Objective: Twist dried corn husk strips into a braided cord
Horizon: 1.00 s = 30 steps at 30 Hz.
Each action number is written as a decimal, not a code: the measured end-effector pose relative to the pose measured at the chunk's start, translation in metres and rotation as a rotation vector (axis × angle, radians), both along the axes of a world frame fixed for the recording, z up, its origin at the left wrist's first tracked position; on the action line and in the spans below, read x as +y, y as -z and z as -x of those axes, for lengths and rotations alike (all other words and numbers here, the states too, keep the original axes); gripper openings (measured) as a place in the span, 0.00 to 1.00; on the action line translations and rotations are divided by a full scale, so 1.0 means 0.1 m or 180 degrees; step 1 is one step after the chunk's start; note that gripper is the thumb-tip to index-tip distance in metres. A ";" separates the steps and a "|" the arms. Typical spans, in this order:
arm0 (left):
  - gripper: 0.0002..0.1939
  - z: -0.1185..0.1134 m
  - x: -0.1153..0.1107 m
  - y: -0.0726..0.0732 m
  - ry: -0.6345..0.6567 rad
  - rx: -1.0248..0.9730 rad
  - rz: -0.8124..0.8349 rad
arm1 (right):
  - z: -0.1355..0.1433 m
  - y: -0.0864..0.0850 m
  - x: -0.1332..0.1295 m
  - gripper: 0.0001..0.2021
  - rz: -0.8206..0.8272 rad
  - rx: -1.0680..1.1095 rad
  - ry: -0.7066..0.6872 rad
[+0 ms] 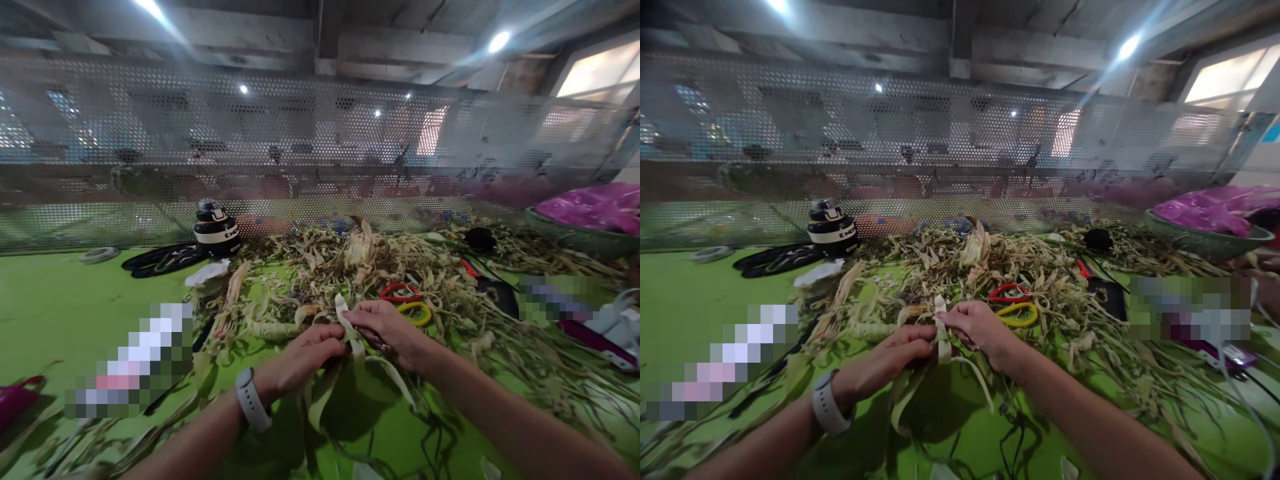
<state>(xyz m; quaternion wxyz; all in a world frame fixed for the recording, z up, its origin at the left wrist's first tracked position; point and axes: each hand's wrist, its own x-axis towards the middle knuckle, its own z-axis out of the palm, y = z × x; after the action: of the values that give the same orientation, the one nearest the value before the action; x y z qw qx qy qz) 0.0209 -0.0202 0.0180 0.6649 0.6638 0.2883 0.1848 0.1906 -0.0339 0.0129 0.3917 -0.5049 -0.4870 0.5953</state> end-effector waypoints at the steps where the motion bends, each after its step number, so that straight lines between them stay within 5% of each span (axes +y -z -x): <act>1: 0.07 0.00 0.00 0.00 -0.0033 0.0017 -0.0006 | 0.00 -0.01 0.00 0.18 0.0052 -0.0031 -0.0071; 5: 0.06 0.00 0.00 0.02 0.0024 0.0006 0.0064 | -0.02 -0.02 0.00 0.17 0.0235 -0.0085 -0.0310; 12: 0.07 -0.01 -0.03 0.09 0.0547 0.0209 -0.0017 | 0.02 0.07 0.02 0.16 -0.1140 -0.0437 0.0384; 20: 0.17 -0.03 -0.06 0.13 0.0533 -0.0050 -0.0125 | 0.05 0.09 0.01 0.16 -0.1259 -0.0388 0.0408; 23: 0.20 -0.07 -0.04 0.17 0.0284 -0.0073 -0.0110 | 0.03 0.07 0.00 0.17 -0.1186 -0.0353 0.0544; 26: 0.21 -0.08 0.02 0.16 -0.0400 -0.0348 -0.0054 | -0.02 0.02 -0.02 0.22 -0.1243 -0.0198 0.0705; 30: 0.20 -0.06 0.11 0.16 -0.0722 -0.0529 0.0004 | -0.04 -0.04 -0.07 0.19 -0.1750 -0.0745 0.0434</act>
<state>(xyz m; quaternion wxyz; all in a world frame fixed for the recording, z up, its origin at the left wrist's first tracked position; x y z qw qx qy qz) 0.0267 -0.0096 0.0023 0.6618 0.6089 0.3056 0.3129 0.1951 -0.0409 0.0167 0.4939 -0.4767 -0.6367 0.3513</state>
